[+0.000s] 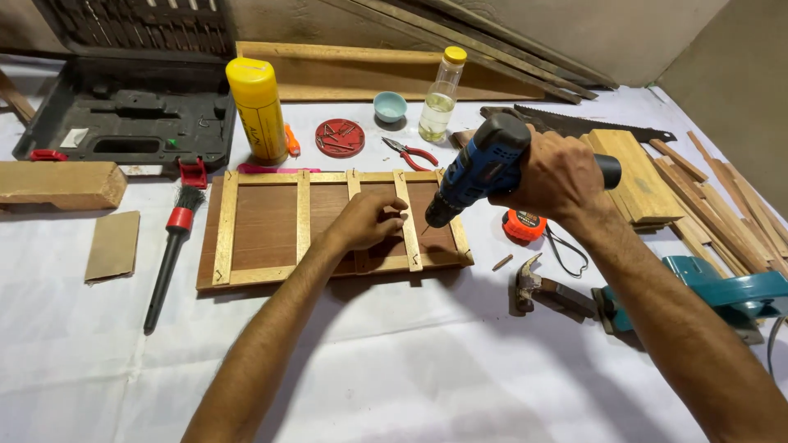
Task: The person assembles a small wooden frame on a workbench. They mark the frame with a pencil, hammer nails into the joints, drive screws with a cordless drill, measure the frame with a tape measure, and fit thin wooden slats across the frame, pressing them into place by hand.
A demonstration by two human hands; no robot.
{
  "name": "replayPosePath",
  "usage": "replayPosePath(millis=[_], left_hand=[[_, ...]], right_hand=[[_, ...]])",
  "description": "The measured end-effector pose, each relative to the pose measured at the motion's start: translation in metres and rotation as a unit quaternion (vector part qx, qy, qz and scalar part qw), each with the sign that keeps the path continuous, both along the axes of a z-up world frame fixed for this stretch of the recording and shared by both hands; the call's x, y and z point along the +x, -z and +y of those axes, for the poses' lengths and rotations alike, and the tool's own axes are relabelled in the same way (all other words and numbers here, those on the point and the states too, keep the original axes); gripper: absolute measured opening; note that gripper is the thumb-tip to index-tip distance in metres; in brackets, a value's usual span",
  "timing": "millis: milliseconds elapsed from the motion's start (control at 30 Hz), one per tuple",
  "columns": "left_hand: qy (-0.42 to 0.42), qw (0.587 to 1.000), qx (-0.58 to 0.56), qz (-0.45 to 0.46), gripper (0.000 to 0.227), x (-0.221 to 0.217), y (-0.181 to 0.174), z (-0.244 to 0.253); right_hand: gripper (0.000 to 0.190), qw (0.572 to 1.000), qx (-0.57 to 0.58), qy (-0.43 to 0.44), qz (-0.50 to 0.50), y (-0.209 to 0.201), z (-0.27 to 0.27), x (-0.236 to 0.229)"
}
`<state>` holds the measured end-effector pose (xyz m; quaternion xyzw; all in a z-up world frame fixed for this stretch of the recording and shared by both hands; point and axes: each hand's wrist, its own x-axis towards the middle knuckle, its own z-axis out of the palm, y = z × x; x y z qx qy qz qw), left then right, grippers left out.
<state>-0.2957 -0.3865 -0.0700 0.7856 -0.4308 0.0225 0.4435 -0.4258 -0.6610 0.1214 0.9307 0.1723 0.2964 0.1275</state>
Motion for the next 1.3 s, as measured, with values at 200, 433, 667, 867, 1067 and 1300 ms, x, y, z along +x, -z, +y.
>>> replayPosePath(millis=[200, 433, 667, 867, 1067, 1300], left_hand=[[-0.034, 0.995, 0.005, -0.096, 0.029, -0.013, 0.005, 0.006], [-0.050, 0.996, 0.028, -0.072, 0.035, -0.022, -0.010, 0.005], [-0.069, 0.994, 0.053, -0.066, 0.044, -0.024, -0.010, 0.002], [-0.071, 0.994, 0.059, -0.065, 0.045, -0.023, -0.010, 0.002], [-0.075, 0.993, 0.071, -0.051, 0.046, -0.024, -0.014, 0.002], [-0.073, 0.993, 0.076, -0.044, 0.047, -0.023, -0.014, 0.001]], right_hand=[[0.058, 0.998, 0.010, 0.011, 0.062, 0.001, -0.002, 0.020], [0.064, 0.990, 0.000, 0.030, 0.139, 0.003, 0.002, 0.017], [0.085, 0.984, 0.014, 0.044, 0.170, 0.008, -0.003, 0.016], [0.070, 0.971, 0.009, 0.111, 0.213, 0.012, -0.010, 0.022], [0.066, 0.968, 0.015, 0.126, 0.218, 0.009, -0.008, 0.020], [0.067, 0.961, -0.005, 0.149, 0.232, 0.004, -0.003, 0.021]])
